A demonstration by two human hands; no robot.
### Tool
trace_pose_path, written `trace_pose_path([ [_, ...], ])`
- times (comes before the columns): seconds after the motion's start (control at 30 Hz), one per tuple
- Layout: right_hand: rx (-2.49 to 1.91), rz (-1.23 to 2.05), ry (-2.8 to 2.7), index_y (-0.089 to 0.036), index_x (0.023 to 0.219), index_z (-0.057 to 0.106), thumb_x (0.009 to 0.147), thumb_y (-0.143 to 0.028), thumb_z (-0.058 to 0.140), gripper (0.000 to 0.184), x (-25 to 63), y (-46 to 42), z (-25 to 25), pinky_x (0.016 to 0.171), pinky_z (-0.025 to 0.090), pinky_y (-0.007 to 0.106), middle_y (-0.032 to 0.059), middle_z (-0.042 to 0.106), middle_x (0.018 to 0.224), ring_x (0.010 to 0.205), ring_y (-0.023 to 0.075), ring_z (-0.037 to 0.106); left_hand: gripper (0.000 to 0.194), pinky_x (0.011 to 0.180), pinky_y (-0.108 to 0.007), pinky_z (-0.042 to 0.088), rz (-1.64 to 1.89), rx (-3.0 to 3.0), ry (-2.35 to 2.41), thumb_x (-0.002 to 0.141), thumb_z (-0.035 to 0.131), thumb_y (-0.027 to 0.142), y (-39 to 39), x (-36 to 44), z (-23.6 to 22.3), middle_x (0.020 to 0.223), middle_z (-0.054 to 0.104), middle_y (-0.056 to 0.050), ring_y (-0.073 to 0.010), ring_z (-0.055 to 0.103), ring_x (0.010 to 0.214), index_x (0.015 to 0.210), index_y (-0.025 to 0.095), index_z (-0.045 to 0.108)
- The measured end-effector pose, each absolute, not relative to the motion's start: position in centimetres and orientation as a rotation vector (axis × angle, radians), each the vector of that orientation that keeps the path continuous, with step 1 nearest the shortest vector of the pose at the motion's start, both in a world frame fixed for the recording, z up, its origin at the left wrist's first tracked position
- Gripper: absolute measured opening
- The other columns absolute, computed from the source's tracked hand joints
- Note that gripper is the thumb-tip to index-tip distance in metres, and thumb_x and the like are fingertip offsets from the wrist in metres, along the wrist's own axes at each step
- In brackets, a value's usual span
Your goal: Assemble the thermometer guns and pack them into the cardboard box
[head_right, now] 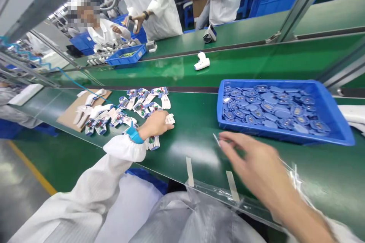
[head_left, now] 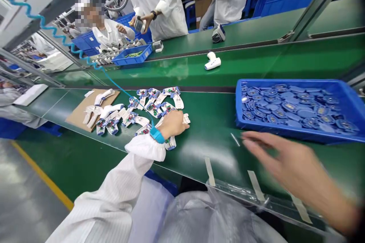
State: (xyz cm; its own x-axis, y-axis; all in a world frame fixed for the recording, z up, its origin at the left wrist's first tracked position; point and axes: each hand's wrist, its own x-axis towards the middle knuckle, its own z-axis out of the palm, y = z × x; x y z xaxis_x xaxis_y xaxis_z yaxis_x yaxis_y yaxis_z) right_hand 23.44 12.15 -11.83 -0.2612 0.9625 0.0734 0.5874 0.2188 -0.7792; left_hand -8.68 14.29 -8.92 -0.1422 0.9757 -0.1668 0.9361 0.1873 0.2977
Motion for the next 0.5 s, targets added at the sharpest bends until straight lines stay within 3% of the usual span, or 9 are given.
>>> trace_pose_path([
  [0.07,-1.432,1.154,-1.933,-0.024,0.109,0.079,0.087,-0.064,0.064,0.048,20.1,11.2,-11.7,0.082,0.061,0.045,0.0092,0.079,0.100,0.088,0.0287,0.075,0.030,0.071,-0.032,0.048,0.335,1.750,2.111,0.084,0.078,0.036,14.0,-8.9,-7.7,0.074,0.067,-0.006,-0.0253,0.067,0.077,0.069,0.018,0.059],
  [0.13,-1.381,1.536,-1.825,-0.020,0.115,0.076,0.088,-0.065,0.064,0.055,17.4,10.3,-11.6,0.091,0.061,0.047,0.0113,0.079,0.106,0.094,0.0281,0.076,0.033,0.064,-0.029,0.045,0.770,1.541,2.018,0.090,0.071,0.045,13.4,-8.8,-6.2,0.070,0.064,-0.003,-0.0192,0.062,0.067,0.073,0.018,0.062],
  [0.2,-1.265,1.860,-1.618,-0.019,0.125,0.072,0.089,-0.066,0.064,0.060,15.5,9.4,-11.5,0.100,0.059,0.046,0.0133,0.076,0.119,0.106,0.0266,0.075,0.035,0.059,-0.027,0.044,1.268,1.162,1.796,0.087,0.073,0.050,12.3,-7.7,-5.7,0.072,0.062,-0.001,-0.0148,0.056,0.062,0.079,0.017,0.063],
  [0.27,-1.126,1.983,-1.394,-0.021,0.135,0.065,0.092,-0.065,0.064,0.062,13.9,8.6,-11.2,0.108,0.055,0.043,0.0131,0.068,0.138,0.122,0.0243,0.069,0.038,0.058,-0.026,0.046,1.509,0.819,1.536,0.081,0.079,0.052,10.7,-5.4,-6.7,0.078,0.063,-0.001,-0.0128,0.054,0.062,0.085,0.018,0.062],
  [0.33,-1.061,1.900,-1.195,-0.022,0.140,0.061,0.094,-0.064,0.061,0.062,12.7,8.4,-11.1,0.112,0.052,0.041,0.0123,0.061,0.147,0.132,0.0231,0.062,0.041,0.063,-0.027,0.050,1.495,0.666,1.363,0.079,0.081,0.053,8.5,-2.3,-8.8,0.086,0.067,-0.003,-0.0134,0.059,0.067,0.091,0.018,0.062],
  [0.4,-1.083,1.758,-1.046,-0.021,0.136,0.060,0.094,-0.063,0.060,0.060,12.5,8.7,-11.2,0.109,0.053,0.040,0.0134,0.064,0.144,0.129,0.0238,0.064,0.042,0.069,-0.030,0.053,1.329,0.714,1.290,0.081,0.079,0.054,6.0,0.2,-11.0,0.087,0.068,-0.005,-0.0156,0.063,0.073,0.094,0.018,0.064],
  [0.5,-1.249,1.615,-1.164,-0.017,0.117,0.067,0.092,-0.059,0.061,0.049,14.5,9.7,-11.3,0.085,0.058,0.036,0.0112,0.077,0.106,0.094,0.0222,0.074,0.037,0.077,-0.034,0.054,1.075,1.002,1.391,0.087,0.076,0.051,3.6,1.6,-12.5,0.093,0.069,-0.008,-0.0199,0.065,0.084,0.097,0.018,0.065],
])
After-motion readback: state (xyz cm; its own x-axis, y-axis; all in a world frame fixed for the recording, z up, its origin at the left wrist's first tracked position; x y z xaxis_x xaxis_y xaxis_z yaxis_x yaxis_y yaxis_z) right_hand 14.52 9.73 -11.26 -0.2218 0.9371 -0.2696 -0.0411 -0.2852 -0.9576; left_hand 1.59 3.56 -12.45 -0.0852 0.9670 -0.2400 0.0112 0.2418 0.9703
